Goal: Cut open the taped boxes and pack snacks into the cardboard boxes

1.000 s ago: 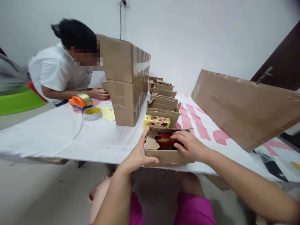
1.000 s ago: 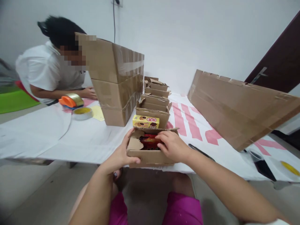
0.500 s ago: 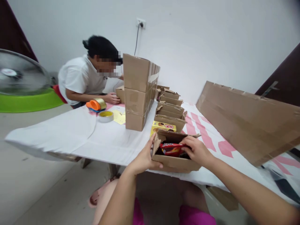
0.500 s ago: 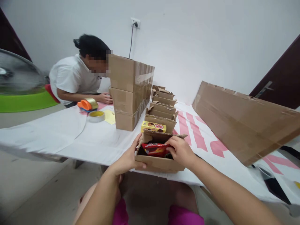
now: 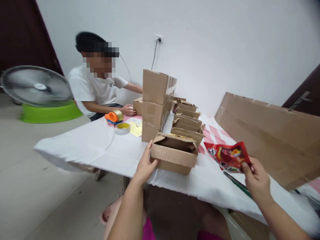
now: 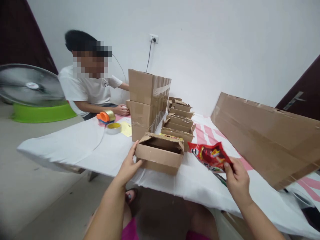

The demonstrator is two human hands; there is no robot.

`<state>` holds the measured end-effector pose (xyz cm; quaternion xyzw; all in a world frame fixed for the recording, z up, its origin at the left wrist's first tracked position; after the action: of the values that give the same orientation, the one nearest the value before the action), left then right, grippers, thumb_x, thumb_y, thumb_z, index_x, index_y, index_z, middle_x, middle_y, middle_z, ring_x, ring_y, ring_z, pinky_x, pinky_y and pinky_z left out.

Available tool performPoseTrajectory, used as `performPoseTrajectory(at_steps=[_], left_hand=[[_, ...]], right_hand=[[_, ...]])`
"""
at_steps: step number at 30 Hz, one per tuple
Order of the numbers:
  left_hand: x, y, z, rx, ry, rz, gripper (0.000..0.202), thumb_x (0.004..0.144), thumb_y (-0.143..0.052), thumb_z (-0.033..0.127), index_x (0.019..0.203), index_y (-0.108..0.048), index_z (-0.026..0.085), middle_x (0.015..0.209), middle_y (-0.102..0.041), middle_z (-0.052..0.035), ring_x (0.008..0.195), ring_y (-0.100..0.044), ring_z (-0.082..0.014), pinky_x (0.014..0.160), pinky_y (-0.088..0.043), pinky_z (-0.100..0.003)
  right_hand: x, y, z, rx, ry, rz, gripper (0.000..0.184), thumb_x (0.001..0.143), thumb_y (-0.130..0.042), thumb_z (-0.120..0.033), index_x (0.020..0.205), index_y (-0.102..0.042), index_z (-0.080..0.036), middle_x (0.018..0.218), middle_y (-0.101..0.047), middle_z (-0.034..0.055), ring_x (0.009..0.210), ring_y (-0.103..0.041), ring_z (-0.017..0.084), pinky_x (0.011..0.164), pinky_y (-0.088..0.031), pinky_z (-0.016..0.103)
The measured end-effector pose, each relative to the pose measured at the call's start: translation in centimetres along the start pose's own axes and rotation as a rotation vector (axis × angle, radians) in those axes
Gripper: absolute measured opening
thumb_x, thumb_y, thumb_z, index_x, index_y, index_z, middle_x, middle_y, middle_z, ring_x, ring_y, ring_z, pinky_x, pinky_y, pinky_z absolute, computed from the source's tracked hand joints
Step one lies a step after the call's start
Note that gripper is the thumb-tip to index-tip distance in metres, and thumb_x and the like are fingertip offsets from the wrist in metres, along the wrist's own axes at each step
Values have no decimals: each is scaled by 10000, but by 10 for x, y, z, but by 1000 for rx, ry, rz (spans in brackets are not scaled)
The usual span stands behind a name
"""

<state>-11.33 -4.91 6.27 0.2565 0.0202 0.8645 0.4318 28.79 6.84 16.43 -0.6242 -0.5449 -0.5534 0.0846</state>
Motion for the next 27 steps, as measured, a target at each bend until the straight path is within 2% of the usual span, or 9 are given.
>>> performPoseTrajectory(at_steps=[6,10,12,14,17,19,22,24,27], left_hand=[[-10,13,15,138,-29,421,743,723,-490,53,1421,-258,154,1411,-386,-186,1352,-354,-314,1124,-287,-541],[-52,34,71,202,-348,836,585,752,-454,39,1307,-373,205,1287,-431,-132,1289,-396,-275,1103,-306,-544],[-78,25,94,177,-534,907,501,762,-497,75,1222,-412,255,1191,-464,-93,1194,-465,-263,1027,-388,-552],[-92,-3,99,53,-564,777,437,787,-505,107,1164,-429,313,1080,-524,-61,1044,-548,-233,920,-471,-504],[-105,-92,108,-214,-752,153,354,837,-475,234,1167,-452,358,854,-631,-41,824,-630,-207,761,-532,-395],[-119,-156,110,-162,-841,-260,352,823,-509,291,1172,-517,340,867,-686,-58,840,-665,-203,775,-537,-350],[-116,-201,91,91,-615,-358,530,750,-536,265,1279,-521,290,1314,-566,-120,1296,-458,-314,1028,-418,-489],[-111,-205,81,176,-481,-351,750,675,-578,241,1404,-402,232,1515,-330,-127,1426,-215,-362,1115,-281,-574],[-106,-203,69,213,-275,-364,927,651,-596,198,1495,-213,171,1584,-121,-134,1451,-92,-365,1160,-192,-580]], right_hand=[[-54,-47,40,-205,129,-275,292,838,-515,-456,981,-659,-246,947,-704,77,951,-608,287,909,-404,483],[-74,-44,70,-162,-106,-63,671,672,-624,-617,1170,-562,-171,1177,-596,172,1110,-540,375,968,-398,558],[-88,-46,90,-13,-322,18,891,575,-697,-624,1286,-454,-146,1233,-545,196,1098,-555,403,892,-470,567],[-104,-58,107,217,-527,7,999,540,-732,-588,1366,-343,-182,1222,-566,177,1008,-623,380,759,-553,512],[-120,-77,121,442,-711,-73,982,568,-730,-545,1390,-298,-228,1072,-677,118,862,-694,328,661,-593,423],[-121,-84,125,430,-729,-158,849,575,-728,-528,1303,-433,-206,973,-725,102,849,-705,328,709,-596,409],[-115,-84,127,312,-628,-235,581,580,-690,-562,1024,-634,-190,971,-744,115,973,-673,369,856,-561,439],[-113,-83,127,238,-583,-262,525,601,-649,-598,934,-671,-193,970,-747,119,1031,-646,391,928,-520,480],[-116,-88,123,172,-563,-334,565,643,-602,-621,982,-673,-174,997,-740,132,1061,-628,405,971,-475,535]])
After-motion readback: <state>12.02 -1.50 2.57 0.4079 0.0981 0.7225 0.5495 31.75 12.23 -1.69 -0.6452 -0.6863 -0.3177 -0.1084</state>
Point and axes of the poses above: each hand's wrist, its own x-axis towards the middle knuckle, its own y-axis out of the back of the hand, z = x × y, the point moved 7 cm from there along x, towards the middle knuckle
